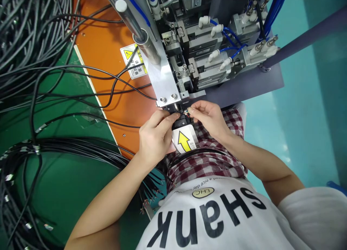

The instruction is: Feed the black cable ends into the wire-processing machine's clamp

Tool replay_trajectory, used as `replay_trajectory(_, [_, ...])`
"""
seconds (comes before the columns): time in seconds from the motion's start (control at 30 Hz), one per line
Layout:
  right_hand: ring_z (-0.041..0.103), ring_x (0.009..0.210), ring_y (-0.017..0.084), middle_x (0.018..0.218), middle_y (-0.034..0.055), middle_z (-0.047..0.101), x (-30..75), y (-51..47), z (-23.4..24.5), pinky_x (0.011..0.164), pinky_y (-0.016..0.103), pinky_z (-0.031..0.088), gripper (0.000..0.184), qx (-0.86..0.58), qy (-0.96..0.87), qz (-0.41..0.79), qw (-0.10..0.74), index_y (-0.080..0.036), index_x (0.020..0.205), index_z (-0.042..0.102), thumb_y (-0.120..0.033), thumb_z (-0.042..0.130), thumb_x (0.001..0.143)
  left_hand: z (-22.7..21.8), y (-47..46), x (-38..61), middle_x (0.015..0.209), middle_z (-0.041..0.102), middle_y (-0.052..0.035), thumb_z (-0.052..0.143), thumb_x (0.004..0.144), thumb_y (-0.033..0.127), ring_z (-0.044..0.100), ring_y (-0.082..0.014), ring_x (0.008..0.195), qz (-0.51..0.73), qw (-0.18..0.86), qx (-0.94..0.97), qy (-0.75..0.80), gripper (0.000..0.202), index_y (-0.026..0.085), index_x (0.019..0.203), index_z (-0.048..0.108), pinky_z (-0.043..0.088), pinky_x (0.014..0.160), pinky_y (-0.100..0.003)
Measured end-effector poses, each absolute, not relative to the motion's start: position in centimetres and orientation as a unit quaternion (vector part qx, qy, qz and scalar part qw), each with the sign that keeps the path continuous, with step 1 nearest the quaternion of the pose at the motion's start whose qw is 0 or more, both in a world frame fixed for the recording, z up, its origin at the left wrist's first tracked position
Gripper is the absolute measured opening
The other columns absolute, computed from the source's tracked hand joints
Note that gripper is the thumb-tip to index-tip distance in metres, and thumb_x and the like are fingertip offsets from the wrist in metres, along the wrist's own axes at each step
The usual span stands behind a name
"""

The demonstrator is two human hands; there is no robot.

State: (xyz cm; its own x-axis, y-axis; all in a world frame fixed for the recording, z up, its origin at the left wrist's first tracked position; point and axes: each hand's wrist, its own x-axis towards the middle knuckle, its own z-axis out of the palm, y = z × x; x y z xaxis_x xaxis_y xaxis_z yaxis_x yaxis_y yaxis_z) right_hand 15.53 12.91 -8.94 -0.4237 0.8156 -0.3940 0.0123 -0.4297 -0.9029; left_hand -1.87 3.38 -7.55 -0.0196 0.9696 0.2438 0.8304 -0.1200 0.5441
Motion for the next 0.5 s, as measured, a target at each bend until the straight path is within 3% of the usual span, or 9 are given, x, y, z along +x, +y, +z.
replay_trajectory(0.27, [0.054,0.061,0.01,0.07,-0.0004,0.063,15.51,12.71,-9.3,0.06,0.025,0.05,0.032,-0.449,-0.473,0.7,0.292,-0.017,0.077,0.064,-0.047,0.077,0.08,-7.45,3.34,-1.85,0.104,0.066,-0.0046,0.047,0.096,0.011,0.067,-0.0156,0.096,0.275,0.122,0.696,0.652,0.034,0.024,0.119,0.067,0.054,0.082,-0.026])
replay_trajectory(0.5, [0.057,0.057,0.011,0.069,-0.0019,0.06,15.55,12.53,-9.57,0.057,0.026,0.047,0.024,-0.447,-0.54,0.654,0.285,-0.019,0.08,0.06,-0.04,0.067,0.089,-7.39,3.53,-1.69,0.1,0.065,-0.0068,0.041,0.1,0.015,0.065,-0.0162,0.089,0.23,0.078,0.725,0.644,0.035,0.022,0.121,0.068,0.05,0.071,-0.025])
